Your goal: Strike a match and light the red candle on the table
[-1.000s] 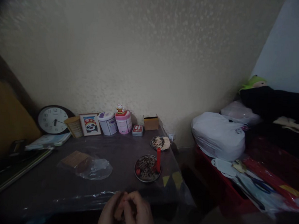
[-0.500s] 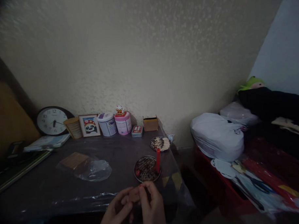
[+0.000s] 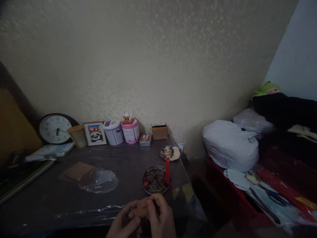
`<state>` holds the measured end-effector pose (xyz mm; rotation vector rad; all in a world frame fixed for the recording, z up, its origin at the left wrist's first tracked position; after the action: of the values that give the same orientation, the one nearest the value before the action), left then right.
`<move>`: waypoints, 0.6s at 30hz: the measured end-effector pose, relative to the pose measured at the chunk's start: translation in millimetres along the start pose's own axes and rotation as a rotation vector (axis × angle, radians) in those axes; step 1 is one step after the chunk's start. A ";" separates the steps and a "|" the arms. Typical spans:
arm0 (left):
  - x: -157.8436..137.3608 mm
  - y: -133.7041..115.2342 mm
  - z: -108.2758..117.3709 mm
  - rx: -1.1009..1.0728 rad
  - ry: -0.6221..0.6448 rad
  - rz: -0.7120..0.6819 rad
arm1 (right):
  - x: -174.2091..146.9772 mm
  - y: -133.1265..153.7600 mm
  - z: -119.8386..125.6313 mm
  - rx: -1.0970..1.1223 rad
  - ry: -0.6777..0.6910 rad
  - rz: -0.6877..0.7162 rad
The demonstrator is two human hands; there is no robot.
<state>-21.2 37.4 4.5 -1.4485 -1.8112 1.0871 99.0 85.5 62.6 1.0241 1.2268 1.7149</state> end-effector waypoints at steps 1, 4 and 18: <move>-0.3 -0.3 0.0 -0.002 -0.006 -0.001 | -0.2 -0.1 0.1 -0.002 0.001 0.000; -1.1 -1.9 -0.4 0.007 -0.012 -0.010 | -1.1 -0.1 -0.2 0.007 0.014 0.007; -2.1 -3.2 -0.8 0.006 -0.016 0.002 | 0.0 -3.2 -1.4 0.013 0.013 0.028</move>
<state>-21.6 35.3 7.7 -1.4420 -1.8172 1.1070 98.1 85.7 59.2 1.0446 1.2386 1.7394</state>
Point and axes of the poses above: each hand's wrist, its own x-axis towards the middle knuckle, its own z-axis out of the back of the hand, y = z × x, the point moved 4 cm from there along x, towards the middle knuckle, and after that the axes turned 4 degrees about -x, right-handed, at the moved point
